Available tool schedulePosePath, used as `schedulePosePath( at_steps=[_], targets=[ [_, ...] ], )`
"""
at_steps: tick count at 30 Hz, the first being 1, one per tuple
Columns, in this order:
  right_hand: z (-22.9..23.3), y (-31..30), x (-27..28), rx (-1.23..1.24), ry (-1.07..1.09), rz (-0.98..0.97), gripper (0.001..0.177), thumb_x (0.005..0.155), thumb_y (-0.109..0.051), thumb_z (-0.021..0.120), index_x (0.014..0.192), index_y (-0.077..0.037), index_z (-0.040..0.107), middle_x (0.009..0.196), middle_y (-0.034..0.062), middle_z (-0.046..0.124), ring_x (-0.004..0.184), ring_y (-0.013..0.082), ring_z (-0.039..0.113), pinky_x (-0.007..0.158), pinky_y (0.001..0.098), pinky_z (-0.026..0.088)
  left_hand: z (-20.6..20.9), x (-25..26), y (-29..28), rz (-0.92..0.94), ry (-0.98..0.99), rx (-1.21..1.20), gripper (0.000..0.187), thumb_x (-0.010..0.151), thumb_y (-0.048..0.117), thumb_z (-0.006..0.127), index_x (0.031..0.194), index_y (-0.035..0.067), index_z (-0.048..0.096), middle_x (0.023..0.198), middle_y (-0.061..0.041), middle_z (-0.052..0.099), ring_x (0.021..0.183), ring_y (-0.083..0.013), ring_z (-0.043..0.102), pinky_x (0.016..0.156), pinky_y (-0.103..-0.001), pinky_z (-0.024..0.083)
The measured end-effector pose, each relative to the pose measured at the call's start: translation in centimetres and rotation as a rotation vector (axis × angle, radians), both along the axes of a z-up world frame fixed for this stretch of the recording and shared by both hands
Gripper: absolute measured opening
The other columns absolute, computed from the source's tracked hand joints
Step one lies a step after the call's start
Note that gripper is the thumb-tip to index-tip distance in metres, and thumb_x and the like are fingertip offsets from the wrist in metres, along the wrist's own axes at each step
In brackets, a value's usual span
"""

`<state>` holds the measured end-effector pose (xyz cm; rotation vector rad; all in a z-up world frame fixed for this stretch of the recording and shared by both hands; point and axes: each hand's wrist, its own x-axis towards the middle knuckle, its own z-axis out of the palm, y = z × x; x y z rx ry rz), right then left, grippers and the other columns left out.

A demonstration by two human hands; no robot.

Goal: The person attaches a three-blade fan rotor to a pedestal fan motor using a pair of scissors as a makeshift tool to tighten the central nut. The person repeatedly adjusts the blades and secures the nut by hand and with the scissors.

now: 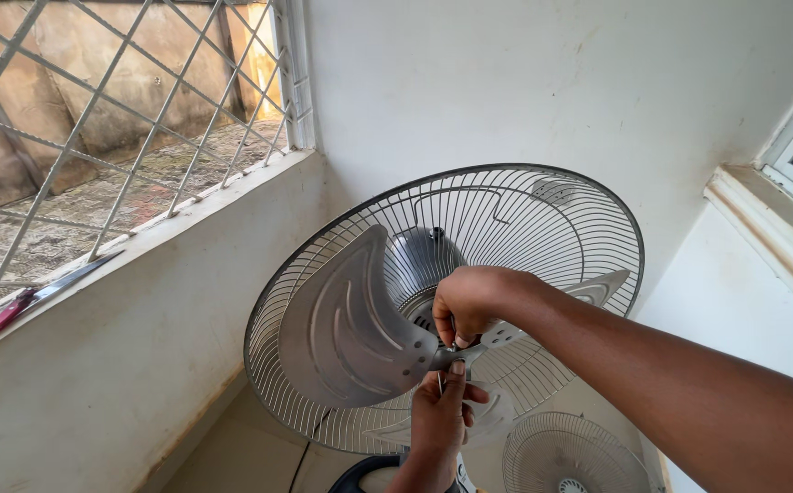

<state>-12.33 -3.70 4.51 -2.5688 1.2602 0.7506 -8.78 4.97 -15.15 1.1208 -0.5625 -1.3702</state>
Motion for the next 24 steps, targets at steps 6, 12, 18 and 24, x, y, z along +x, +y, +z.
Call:
schedulePosePath(
  at_steps=[6,12,18,24],
  targets=[
    [0.3,0.6,0.1,-0.041,0.024,0.052,0.016,0.081,-0.014,0.083,0.096,-0.02,0.082,0.099,-0.0027,0.08,0.092,0.0123,0.075,0.077,0.0308,0.059,1.2,0.7,0.6,-0.043,-0.009,0.093,0.036,0.099,0.049,0.06,0.095,0.013,0.059,0.083,-0.001,0.075,0.059,-0.0058,0.051,0.043,-0.023,0.03],
    [1.3,0.4,-0.2,0.001,0.032,0.075,0.02,0.079,-0.012,0.082,0.097,-0.018,0.084,0.098,-0.0006,0.08,0.09,0.0132,0.075,0.075,0.0307,0.06,0.7,0.7,0.0,-0.063,-0.03,0.09,0.038,0.099,0.048,0.057,0.111,0.013,0.064,0.094,0.001,0.076,0.063,-0.0049,0.049,0.045,-0.022,0.035],
    [2.3,-0.8,-0.4,0.127,0.041,0.129,0.021,0.078,-0.016,0.083,0.099,-0.016,0.083,0.096,0.0023,0.081,0.083,0.0127,0.076,0.069,0.0263,0.06,-2.1,0.3,-2.1,-0.019,-0.037,0.022,0.043,0.099,0.048,0.06,0.114,0.009,0.069,0.094,-0.005,0.079,0.061,-0.0084,0.049,0.045,-0.023,0.037],
    [1.3,-1.3,-0.5,0.16,0.032,0.22,0.019,0.081,-0.02,0.082,0.099,-0.015,0.083,0.096,0.002,0.081,0.084,0.0134,0.076,0.071,0.0294,0.06,-3.1,0.1,-1.2,-0.012,-0.031,0.055,0.042,0.098,0.049,0.06,0.108,0.009,0.068,0.096,-0.002,0.079,0.06,-0.0059,0.049,0.042,-0.024,0.034]
  ],
)
